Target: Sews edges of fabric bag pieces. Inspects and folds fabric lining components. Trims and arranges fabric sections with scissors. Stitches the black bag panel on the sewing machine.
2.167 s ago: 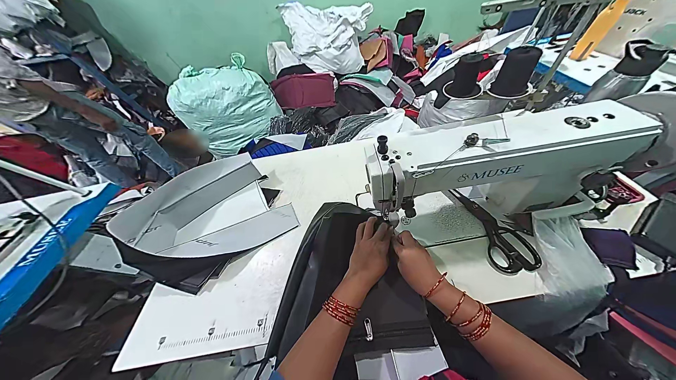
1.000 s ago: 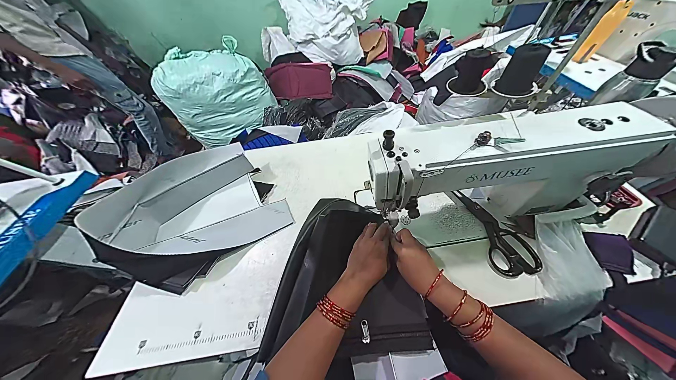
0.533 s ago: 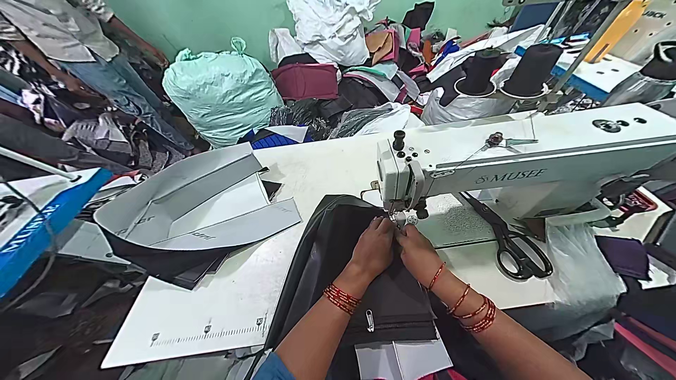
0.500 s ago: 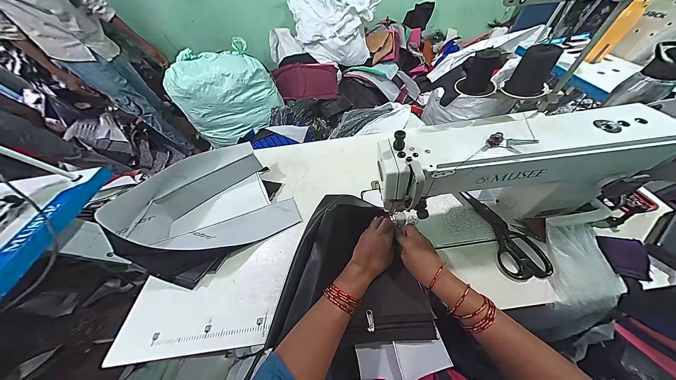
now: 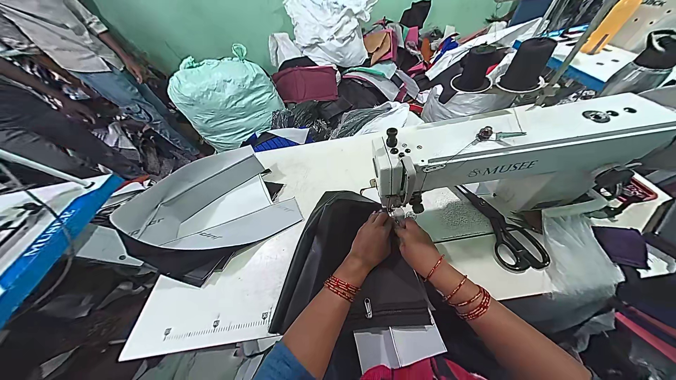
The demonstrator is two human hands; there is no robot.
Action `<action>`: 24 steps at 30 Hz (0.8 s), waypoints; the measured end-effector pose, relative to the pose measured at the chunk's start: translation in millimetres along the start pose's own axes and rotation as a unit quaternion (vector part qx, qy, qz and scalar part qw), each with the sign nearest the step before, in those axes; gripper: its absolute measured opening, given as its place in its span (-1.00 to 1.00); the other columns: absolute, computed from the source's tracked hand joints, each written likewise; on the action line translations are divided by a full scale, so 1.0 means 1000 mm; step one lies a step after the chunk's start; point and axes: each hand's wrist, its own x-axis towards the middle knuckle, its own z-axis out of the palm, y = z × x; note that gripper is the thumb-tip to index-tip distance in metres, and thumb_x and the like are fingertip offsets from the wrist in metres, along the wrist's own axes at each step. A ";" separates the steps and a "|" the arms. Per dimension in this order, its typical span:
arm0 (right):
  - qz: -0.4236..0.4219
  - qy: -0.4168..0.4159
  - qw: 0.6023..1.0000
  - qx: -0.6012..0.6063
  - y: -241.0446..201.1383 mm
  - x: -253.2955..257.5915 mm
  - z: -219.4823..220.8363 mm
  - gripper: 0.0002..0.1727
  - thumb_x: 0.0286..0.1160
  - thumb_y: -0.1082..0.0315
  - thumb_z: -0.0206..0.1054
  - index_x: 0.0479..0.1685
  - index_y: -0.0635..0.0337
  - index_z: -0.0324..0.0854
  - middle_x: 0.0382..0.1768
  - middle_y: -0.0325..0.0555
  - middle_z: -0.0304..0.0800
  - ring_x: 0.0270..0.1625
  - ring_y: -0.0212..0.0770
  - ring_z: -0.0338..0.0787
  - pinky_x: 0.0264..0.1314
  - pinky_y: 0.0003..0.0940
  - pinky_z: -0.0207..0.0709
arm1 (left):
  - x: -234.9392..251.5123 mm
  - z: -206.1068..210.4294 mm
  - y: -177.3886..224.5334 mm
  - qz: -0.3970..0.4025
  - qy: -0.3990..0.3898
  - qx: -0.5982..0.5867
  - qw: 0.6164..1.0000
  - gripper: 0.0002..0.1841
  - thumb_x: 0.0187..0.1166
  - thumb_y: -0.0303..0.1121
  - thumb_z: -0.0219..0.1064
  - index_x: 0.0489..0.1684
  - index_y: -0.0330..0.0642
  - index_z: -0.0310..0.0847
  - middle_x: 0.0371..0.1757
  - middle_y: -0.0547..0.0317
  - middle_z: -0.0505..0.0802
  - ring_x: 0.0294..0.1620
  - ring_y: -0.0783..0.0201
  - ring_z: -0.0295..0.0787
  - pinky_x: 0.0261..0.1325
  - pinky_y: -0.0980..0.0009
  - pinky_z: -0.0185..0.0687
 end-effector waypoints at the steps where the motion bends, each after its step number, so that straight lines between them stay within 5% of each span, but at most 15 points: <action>1: -0.011 0.029 0.999 0.024 0.005 -0.003 0.001 -0.56 0.69 0.53 0.03 0.48 0.39 0.59 0.38 0.34 0.61 0.42 0.13 0.65 0.51 -0.14 0.48 | -0.002 -0.002 0.004 -0.022 -0.015 -0.004 1.000 -0.61 0.55 -0.59 0.15 0.28 -0.41 0.74 0.38 -0.31 0.76 0.56 -0.21 0.61 0.68 0.02 0.40; 4: -0.056 0.158 0.983 0.080 0.027 -0.026 0.013 -0.61 0.62 0.45 0.21 0.34 0.36 0.72 0.12 0.33 0.74 0.12 0.11 0.78 0.27 -0.14 0.64 | -0.017 -0.010 0.030 -0.116 -0.106 -0.028 0.987 -0.49 0.64 -0.56 0.04 0.60 -0.35 0.50 0.68 -0.24 0.52 0.83 -0.09 0.24 0.89 0.13 -0.01; 6: -0.070 0.191 0.973 0.105 0.042 -0.055 0.014 -0.72 0.59 0.37 0.29 0.00 0.35 0.86 -0.16 0.22 0.83 -0.13 0.04 0.84 0.04 -0.11 0.71 | -0.039 -0.005 0.047 -0.124 -0.080 -0.038 0.988 -0.54 0.68 -0.52 0.05 0.52 -0.40 0.57 0.63 -0.29 0.58 0.78 -0.14 0.32 0.84 0.11 0.12; 8: -0.027 0.071 0.984 0.159 0.051 -0.094 0.000 -0.66 0.67 0.23 0.25 -0.28 0.30 0.81 -0.46 -0.05 0.75 -0.40 -0.23 0.70 -0.23 -0.26 0.57 | -0.062 -0.005 0.065 -0.124 -0.088 -0.043 0.987 -0.57 0.76 -0.39 0.09 0.50 -0.41 0.58 0.64 -0.28 0.57 0.78 -0.19 0.31 0.82 0.04 0.15; 10: 0.033 -0.109 0.976 0.187 0.056 -0.125 -0.012 -0.54 0.79 0.08 0.18 -0.37 0.25 0.73 -0.59 -0.21 0.69 -0.57 -0.38 0.64 -0.38 -0.38 0.55 | -0.082 -0.011 0.080 -0.121 -0.146 -0.038 0.981 -0.43 0.76 -0.15 0.19 0.64 -0.36 0.46 0.75 -0.25 0.43 0.85 -0.21 0.15 0.86 -0.08 -0.03; 12: 0.063 -0.201 0.965 0.155 0.062 -0.143 -0.007 -0.49 0.80 0.00 0.16 -0.24 0.31 0.73 -0.48 -0.07 0.78 -0.45 -0.21 0.75 -0.21 -0.19 0.64 | -0.093 -0.020 0.088 -0.117 -0.244 -0.005 0.963 -0.05 0.60 0.23 0.27 0.88 -0.21 0.07 0.92 -0.18 0.05 0.95 -0.19 -0.22 0.89 -0.18 -0.30; 14: 0.069 -0.208 0.967 0.126 0.069 -0.150 0.008 -0.47 0.76 -0.04 0.21 -0.07 0.37 0.68 -0.36 0.09 0.75 -0.26 0.02 0.78 -0.02 0.05 0.62 | -0.101 -0.019 0.088 -0.103 -0.273 0.018 0.956 0.19 0.38 0.37 0.39 0.94 -0.15 -0.15 0.95 -0.17 -0.16 0.96 -0.21 -0.39 0.87 -0.24 -0.41; 16: 0.073 -0.173 0.973 0.130 0.070 -0.152 0.021 -0.50 0.75 -0.02 0.23 -0.05 0.37 0.63 -0.35 0.09 0.73 -0.22 0.03 0.77 0.01 0.05 0.59 | -0.103 -0.015 0.086 -0.095 -0.260 0.029 0.961 0.15 0.41 0.28 0.43 0.95 -0.13 -0.15 0.95 -0.17 -0.15 0.96 -0.20 -0.37 0.87 -0.25 -0.39; 18: 0.079 -0.096 0.987 0.102 0.062 -0.159 0.028 -0.55 0.78 0.02 0.20 0.00 0.32 0.67 -0.32 0.07 0.79 -0.19 0.03 0.83 0.02 0.03 0.65 | -0.103 -0.014 0.087 -0.100 -0.262 0.032 0.959 0.02 0.50 -0.04 0.46 0.95 -0.08 -0.14 0.96 -0.14 -0.15 0.96 -0.17 -0.38 0.87 -0.22 -0.40; 20: -0.003 0.151 0.989 0.007 0.055 -0.175 0.046 -0.62 0.65 0.11 0.27 -0.10 0.30 0.78 -0.49 0.03 0.82 -0.42 0.04 0.87 -0.36 0.04 0.70 | -0.104 -0.013 0.089 -0.100 -0.256 0.039 0.961 -0.02 0.47 -0.25 0.45 0.94 -0.08 -0.10 0.96 -0.15 -0.14 0.96 -0.17 -0.36 0.87 -0.22 -0.39; 22: -0.091 0.352 0.929 -0.076 0.057 -0.176 0.062 -0.59 0.57 0.01 0.18 -0.34 0.17 0.71 -0.72 -0.19 0.61 -0.72 -0.18 0.67 -0.77 -0.26 0.45 | -0.104 -0.012 0.090 -0.098 -0.240 0.044 0.965 -0.05 0.45 -0.36 0.43 0.93 -0.09 -0.04 0.95 -0.17 -0.09 0.96 -0.20 -0.30 0.86 -0.24 -0.34; 24: -0.088 0.292 0.949 -0.075 0.059 -0.185 0.066 -0.45 0.58 -0.12 0.13 -0.54 0.16 0.68 -0.77 -0.15 0.59 -0.73 -0.14 0.67 -0.78 -0.20 0.44 | -0.105 -0.010 0.093 -0.103 -0.231 0.053 0.966 -0.08 0.45 -0.40 0.40 0.92 -0.11 -0.01 0.94 -0.17 -0.05 0.95 -0.22 -0.26 0.85 -0.25 -0.29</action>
